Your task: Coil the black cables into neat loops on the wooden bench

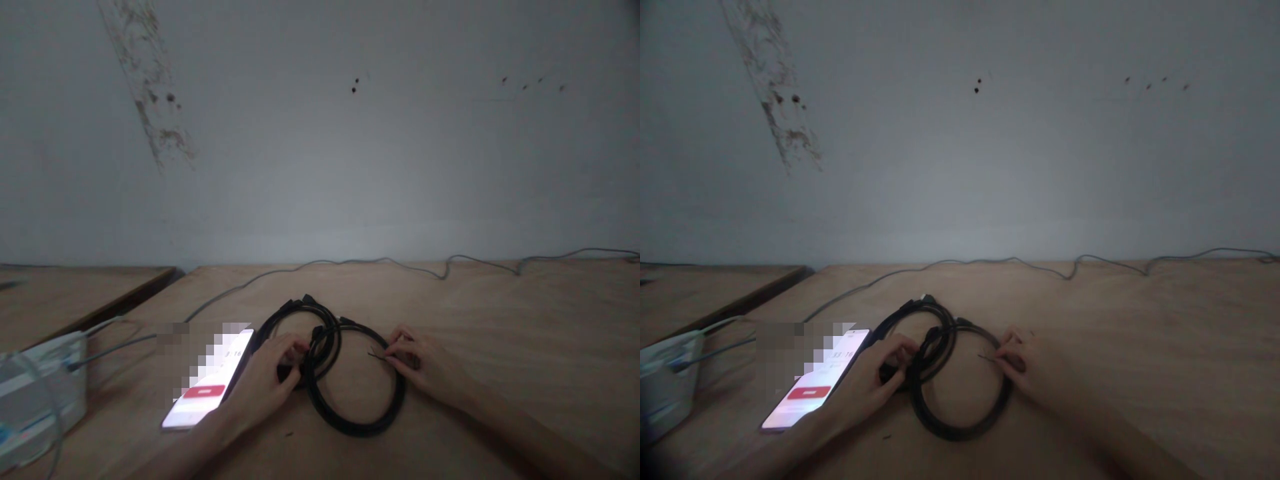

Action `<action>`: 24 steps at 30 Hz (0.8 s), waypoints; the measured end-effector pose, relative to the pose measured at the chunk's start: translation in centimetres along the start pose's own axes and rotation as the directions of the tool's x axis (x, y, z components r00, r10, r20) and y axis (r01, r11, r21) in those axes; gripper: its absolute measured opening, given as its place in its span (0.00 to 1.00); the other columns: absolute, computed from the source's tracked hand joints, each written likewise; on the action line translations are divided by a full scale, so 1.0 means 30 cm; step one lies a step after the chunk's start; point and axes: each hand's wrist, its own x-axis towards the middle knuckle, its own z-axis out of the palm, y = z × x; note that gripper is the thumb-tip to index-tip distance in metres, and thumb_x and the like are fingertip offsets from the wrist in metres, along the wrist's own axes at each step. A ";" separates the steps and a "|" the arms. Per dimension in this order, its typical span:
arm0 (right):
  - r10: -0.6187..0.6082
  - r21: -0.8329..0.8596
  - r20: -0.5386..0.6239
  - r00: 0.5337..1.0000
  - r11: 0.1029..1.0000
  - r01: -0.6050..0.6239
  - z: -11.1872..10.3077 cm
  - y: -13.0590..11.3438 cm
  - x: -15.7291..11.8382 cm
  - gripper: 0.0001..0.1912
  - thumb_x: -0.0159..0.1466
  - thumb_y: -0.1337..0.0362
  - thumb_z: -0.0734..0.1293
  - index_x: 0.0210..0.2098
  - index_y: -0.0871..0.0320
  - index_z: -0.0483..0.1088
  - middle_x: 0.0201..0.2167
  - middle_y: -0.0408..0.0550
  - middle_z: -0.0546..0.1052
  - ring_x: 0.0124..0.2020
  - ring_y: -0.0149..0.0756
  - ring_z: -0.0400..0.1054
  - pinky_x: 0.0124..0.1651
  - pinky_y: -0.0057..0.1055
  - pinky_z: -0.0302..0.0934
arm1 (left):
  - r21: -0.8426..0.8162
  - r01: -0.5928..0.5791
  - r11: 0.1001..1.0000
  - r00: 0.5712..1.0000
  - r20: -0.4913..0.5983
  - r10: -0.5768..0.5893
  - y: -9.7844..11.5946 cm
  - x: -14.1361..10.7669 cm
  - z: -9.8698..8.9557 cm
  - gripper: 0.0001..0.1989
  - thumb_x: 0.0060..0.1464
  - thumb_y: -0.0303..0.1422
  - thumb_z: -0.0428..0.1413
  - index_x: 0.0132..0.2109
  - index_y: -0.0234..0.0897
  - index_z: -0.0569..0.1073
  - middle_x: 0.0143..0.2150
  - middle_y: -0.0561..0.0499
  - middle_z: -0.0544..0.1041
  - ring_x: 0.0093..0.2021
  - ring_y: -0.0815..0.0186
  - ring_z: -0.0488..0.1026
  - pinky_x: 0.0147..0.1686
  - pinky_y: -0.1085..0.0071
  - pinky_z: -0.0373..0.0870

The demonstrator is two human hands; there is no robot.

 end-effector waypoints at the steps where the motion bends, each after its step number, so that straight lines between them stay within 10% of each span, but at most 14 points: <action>1: 0.002 -0.006 0.002 1.000 1.000 -0.002 -0.002 -0.001 0.000 0.09 0.69 0.63 0.65 0.42 0.51 0.79 0.40 0.46 0.75 0.36 0.35 0.70 0.38 0.32 0.64 | 0.020 0.001 1.000 1.000 -0.002 -0.001 0.002 0.000 -0.002 0.12 0.52 0.26 0.51 0.43 0.41 0.72 0.39 0.51 0.78 0.38 0.61 0.75 0.41 0.64 0.71; 24: 0.020 -0.020 -0.001 1.000 1.000 -0.020 0.000 0.002 -0.003 0.11 0.70 0.61 0.64 0.40 0.52 0.79 0.41 0.48 0.76 0.36 0.37 0.71 0.39 0.33 0.65 | 0.080 -0.089 0.993 0.996 -0.014 0.090 -0.036 0.002 -0.001 0.06 0.61 0.32 0.51 0.34 0.40 0.65 0.37 0.51 0.72 0.38 0.62 0.70 0.39 0.66 0.65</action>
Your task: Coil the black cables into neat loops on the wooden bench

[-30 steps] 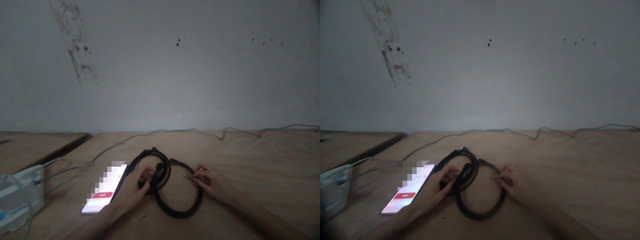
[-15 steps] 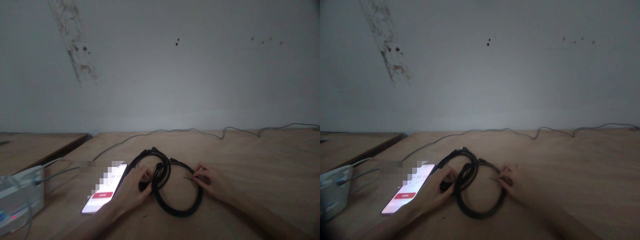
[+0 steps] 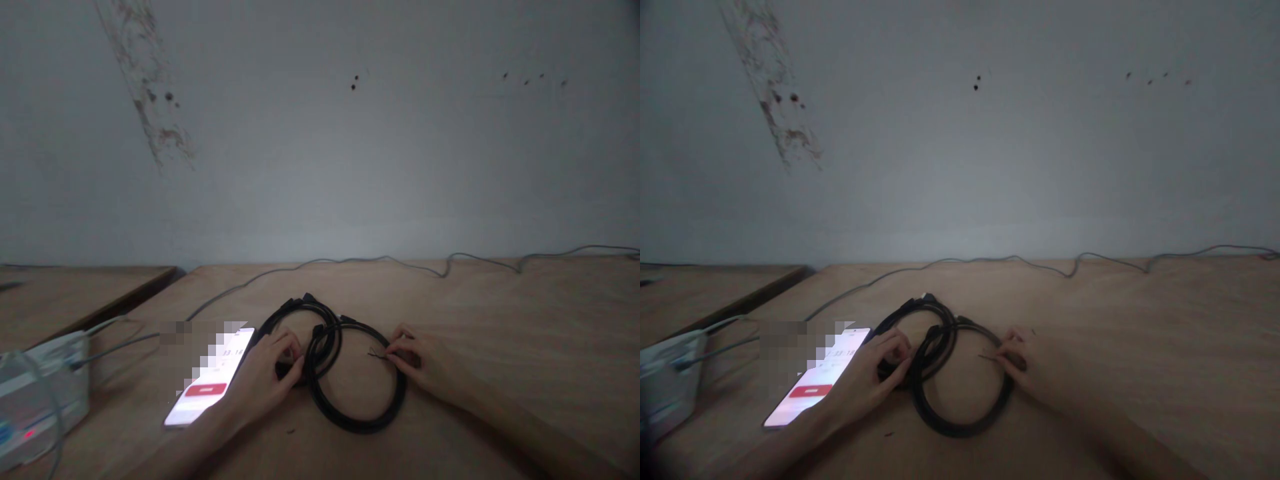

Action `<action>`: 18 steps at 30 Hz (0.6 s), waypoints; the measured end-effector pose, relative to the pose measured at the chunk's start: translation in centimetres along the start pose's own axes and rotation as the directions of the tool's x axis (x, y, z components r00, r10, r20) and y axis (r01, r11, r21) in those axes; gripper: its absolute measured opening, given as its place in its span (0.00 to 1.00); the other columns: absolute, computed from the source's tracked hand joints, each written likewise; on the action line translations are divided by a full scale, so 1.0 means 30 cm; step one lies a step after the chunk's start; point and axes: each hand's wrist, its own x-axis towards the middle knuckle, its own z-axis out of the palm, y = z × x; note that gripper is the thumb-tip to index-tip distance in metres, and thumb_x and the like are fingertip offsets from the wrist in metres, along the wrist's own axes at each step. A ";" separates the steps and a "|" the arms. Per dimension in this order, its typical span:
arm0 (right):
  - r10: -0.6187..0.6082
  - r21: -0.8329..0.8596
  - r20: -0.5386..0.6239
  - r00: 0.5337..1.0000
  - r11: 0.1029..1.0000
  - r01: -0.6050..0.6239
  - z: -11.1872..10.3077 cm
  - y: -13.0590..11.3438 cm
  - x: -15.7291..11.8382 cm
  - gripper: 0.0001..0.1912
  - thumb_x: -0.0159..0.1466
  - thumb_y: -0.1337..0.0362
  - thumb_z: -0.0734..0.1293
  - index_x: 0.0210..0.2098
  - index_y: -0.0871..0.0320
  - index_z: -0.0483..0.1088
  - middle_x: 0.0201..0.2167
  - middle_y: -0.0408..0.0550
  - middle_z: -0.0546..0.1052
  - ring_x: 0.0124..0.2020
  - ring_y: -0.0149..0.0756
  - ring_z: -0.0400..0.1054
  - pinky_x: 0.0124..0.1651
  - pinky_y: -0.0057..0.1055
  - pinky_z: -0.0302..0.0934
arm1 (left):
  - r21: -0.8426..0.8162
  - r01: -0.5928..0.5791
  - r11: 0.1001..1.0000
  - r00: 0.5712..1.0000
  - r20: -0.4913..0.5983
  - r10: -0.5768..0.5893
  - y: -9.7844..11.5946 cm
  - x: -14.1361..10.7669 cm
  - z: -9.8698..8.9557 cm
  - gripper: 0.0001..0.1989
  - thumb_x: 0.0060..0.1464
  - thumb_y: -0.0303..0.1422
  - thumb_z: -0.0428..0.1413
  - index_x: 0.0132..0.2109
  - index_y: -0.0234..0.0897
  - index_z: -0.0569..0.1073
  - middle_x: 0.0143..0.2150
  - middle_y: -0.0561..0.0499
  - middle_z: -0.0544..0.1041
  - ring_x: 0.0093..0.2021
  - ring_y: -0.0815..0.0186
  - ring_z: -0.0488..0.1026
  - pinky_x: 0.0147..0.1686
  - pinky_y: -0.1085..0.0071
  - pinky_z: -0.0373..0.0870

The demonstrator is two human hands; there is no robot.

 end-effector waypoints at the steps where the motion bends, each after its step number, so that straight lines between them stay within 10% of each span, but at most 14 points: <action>1: -0.002 -0.001 -0.001 1.000 1.000 0.002 0.000 -0.001 0.000 0.11 0.70 0.61 0.63 0.41 0.52 0.79 0.42 0.48 0.75 0.37 0.37 0.71 0.40 0.34 0.65 | 0.001 0.008 1.000 1.000 0.001 -0.008 -0.002 0.000 0.001 0.07 0.63 0.33 0.50 0.34 0.40 0.66 0.37 0.51 0.72 0.37 0.62 0.70 0.38 0.66 0.65; 18: 0.023 -0.014 0.007 1.000 1.000 -0.023 -0.014 -0.022 0.001 0.09 0.69 0.64 0.64 0.39 0.53 0.77 0.40 0.47 0.76 0.38 0.37 0.71 0.40 0.33 0.64 | 0.048 0.224 0.973 0.974 0.009 -0.224 -0.039 -0.004 0.027 0.13 0.68 0.40 0.46 0.38 0.40 0.69 0.33 0.51 0.74 0.33 0.61 0.71 0.34 0.68 0.62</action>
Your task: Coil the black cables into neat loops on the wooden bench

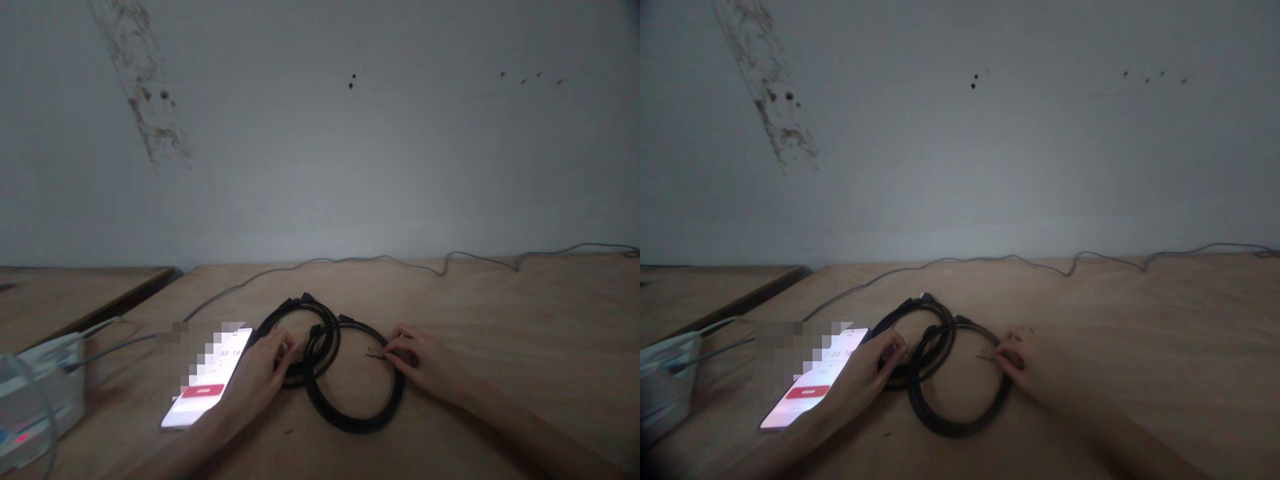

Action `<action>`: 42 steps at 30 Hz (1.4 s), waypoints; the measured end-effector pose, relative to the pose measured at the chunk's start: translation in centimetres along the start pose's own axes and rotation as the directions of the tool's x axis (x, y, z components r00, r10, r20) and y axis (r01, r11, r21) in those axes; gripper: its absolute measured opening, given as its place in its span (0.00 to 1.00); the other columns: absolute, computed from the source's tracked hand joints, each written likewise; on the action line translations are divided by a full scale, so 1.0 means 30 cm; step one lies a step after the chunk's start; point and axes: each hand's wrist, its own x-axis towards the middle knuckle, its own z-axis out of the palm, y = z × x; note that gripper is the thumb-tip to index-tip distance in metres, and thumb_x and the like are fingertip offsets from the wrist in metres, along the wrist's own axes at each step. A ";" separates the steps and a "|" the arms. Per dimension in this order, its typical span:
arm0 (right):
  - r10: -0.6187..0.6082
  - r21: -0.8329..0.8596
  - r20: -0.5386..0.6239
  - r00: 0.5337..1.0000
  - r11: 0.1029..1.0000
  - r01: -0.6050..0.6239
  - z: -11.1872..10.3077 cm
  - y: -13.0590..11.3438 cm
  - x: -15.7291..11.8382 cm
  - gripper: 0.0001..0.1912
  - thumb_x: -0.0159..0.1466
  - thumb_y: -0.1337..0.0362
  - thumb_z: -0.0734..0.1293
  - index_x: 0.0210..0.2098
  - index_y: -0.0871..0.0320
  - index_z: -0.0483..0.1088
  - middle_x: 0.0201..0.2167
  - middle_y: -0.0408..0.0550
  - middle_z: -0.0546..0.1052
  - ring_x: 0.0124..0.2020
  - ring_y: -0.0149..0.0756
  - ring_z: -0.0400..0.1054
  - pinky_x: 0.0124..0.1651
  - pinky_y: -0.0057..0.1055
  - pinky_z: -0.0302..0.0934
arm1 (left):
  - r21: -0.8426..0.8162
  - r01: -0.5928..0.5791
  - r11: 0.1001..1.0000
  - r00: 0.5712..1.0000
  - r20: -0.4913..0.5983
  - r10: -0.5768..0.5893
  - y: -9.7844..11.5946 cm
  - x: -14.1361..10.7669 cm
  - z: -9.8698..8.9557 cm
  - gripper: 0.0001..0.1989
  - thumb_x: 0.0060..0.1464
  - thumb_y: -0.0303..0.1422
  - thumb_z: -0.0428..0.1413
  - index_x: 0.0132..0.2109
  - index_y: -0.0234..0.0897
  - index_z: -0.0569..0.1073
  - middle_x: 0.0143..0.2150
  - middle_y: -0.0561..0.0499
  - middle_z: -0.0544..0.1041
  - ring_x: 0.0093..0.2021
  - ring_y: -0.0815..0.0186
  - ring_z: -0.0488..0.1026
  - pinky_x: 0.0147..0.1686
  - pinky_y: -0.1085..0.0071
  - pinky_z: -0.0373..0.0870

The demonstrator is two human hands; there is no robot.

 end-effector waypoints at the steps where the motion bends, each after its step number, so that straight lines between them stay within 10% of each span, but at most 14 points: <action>1: 0.000 -0.006 -0.004 1.000 1.000 0.000 0.001 0.001 -0.001 0.09 0.69 0.64 0.64 0.39 0.53 0.77 0.41 0.47 0.76 0.39 0.38 0.71 0.41 0.34 0.64 | 0.018 0.006 1.000 1.000 -0.008 -0.006 -0.001 0.000 0.002 0.12 0.68 0.39 0.46 0.38 0.40 0.68 0.33 0.51 0.74 0.33 0.61 0.71 0.34 0.67 0.62; 13: -0.021 -0.039 -0.006 1.000 0.999 0.020 0.008 0.006 0.001 0.09 0.69 0.64 0.63 0.38 0.54 0.77 0.40 0.48 0.76 0.40 0.39 0.71 0.44 0.35 0.64 | 0.047 -0.041 0.998 0.967 -0.248 0.051 0.003 0.011 -0.024 0.11 0.67 0.39 0.47 0.36 0.40 0.66 0.30 0.53 0.71 0.31 0.61 0.68 0.33 0.67 0.59; 26: -0.128 -0.138 -0.117 0.985 0.984 0.112 0.032 0.007 -0.009 0.09 0.69 0.66 0.63 0.42 0.54 0.76 0.43 0.50 0.75 0.41 0.40 0.71 0.45 0.37 0.65 | -0.292 0.016 0.956 0.992 -0.118 -0.052 0.051 -0.015 -0.015 0.18 0.65 0.48 0.51 0.34 0.39 0.71 0.24 0.58 0.63 0.26 0.68 0.61 0.26 0.73 0.54; 42: -0.269 -0.005 -0.026 0.963 0.963 0.269 0.137 -0.301 0.128 0.07 0.66 0.68 0.68 0.44 0.56 0.75 0.44 0.48 0.81 0.46 0.42 0.74 0.51 0.38 0.68 | -0.360 0.056 0.931 0.998 -0.004 -0.062 0.075 -0.027 -0.007 0.19 0.62 0.47 0.54 0.31 0.37 0.72 0.23 0.58 0.59 0.25 0.69 0.59 0.25 0.74 0.54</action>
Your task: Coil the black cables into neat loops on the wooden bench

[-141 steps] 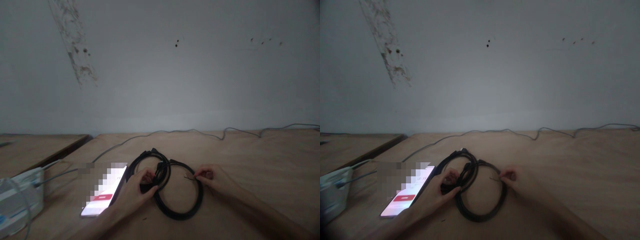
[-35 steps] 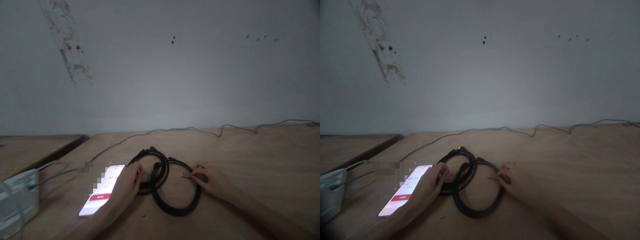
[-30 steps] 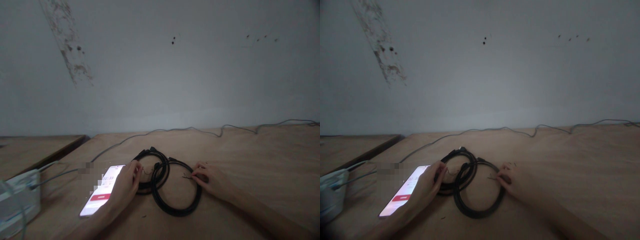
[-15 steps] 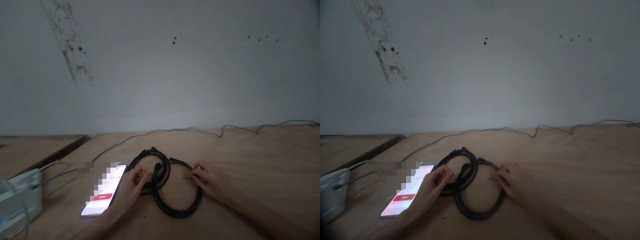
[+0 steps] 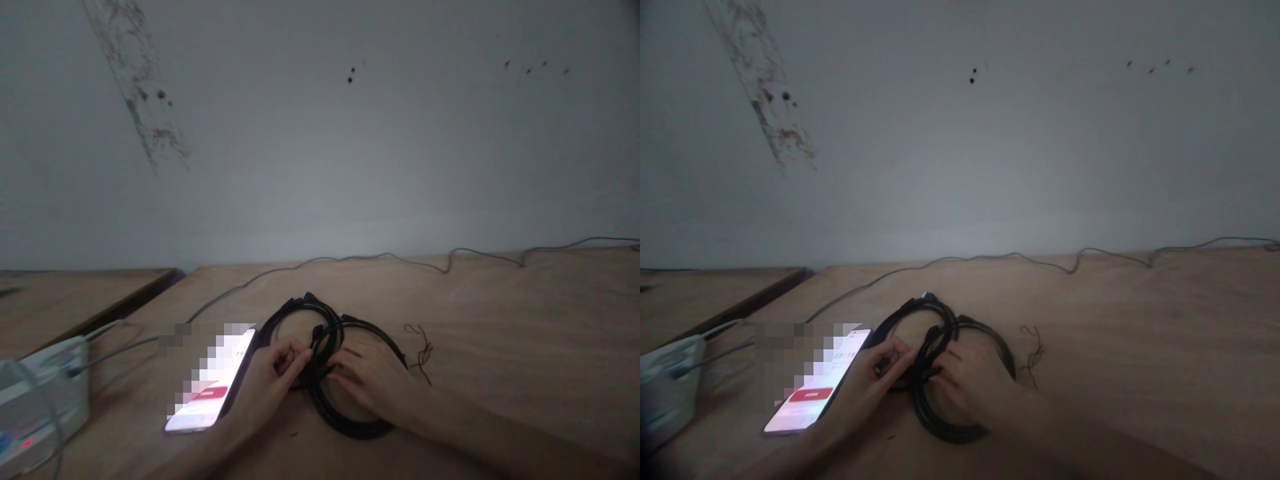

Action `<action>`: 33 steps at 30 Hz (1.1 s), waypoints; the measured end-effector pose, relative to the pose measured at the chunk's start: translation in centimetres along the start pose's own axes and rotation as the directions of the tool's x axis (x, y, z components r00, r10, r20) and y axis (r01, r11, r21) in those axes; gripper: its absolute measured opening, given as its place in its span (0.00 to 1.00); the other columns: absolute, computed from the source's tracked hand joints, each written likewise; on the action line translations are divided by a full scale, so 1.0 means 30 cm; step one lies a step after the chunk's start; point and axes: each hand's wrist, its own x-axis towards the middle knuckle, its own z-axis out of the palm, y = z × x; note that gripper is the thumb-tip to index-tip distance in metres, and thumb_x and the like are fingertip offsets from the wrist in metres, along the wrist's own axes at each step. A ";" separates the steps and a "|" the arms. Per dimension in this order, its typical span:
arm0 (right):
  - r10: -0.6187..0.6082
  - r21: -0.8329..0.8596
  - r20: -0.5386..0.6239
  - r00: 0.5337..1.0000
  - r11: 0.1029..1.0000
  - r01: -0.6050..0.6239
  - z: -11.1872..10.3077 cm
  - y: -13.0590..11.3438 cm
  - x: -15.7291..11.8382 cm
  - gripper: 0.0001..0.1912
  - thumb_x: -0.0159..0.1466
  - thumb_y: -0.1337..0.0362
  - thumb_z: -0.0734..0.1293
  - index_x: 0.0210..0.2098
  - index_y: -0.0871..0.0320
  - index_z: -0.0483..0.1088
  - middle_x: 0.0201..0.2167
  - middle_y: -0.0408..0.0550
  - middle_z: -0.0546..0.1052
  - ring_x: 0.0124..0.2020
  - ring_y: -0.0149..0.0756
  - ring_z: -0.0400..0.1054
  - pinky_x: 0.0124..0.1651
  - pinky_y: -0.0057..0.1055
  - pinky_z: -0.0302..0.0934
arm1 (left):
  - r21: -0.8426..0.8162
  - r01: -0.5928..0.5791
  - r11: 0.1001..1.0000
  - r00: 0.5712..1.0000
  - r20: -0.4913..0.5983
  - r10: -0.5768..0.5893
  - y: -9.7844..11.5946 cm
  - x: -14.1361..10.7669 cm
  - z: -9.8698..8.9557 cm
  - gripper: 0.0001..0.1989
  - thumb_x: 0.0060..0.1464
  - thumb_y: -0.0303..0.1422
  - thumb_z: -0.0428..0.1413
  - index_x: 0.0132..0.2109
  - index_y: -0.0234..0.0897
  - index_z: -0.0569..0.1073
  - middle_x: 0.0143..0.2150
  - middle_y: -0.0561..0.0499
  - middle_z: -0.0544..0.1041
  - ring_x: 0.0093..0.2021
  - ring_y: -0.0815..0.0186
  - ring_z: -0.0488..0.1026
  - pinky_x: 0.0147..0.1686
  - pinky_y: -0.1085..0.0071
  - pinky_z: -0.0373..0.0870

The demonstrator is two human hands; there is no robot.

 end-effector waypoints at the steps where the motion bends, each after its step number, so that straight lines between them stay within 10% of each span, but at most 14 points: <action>1: -0.007 0.010 0.002 1.000 1.000 0.007 0.008 0.003 0.004 0.06 0.66 0.69 0.68 0.42 0.56 0.76 0.43 0.48 0.81 0.44 0.42 0.75 0.50 0.38 0.68 | -0.002 0.000 1.000 1.000 0.002 0.000 0.003 -0.001 -0.001 0.19 0.62 0.47 0.54 0.31 0.37 0.72 0.23 0.58 0.60 0.25 0.68 0.59 0.25 0.74 0.54; 33: 0.084 -0.157 0.093 0.992 0.985 -0.069 -0.081 0.046 -0.056 0.08 0.63 0.72 0.63 0.30 0.56 0.71 0.30 0.47 0.77 0.32 0.39 0.70 0.33 0.34 0.59 | 0.173 -0.060 0.983 0.991 0.130 0.038 0.009 -0.016 0.021 0.15 0.63 0.43 0.53 0.32 0.39 0.73 0.26 0.56 0.67 0.30 0.65 0.66 0.31 0.71 0.59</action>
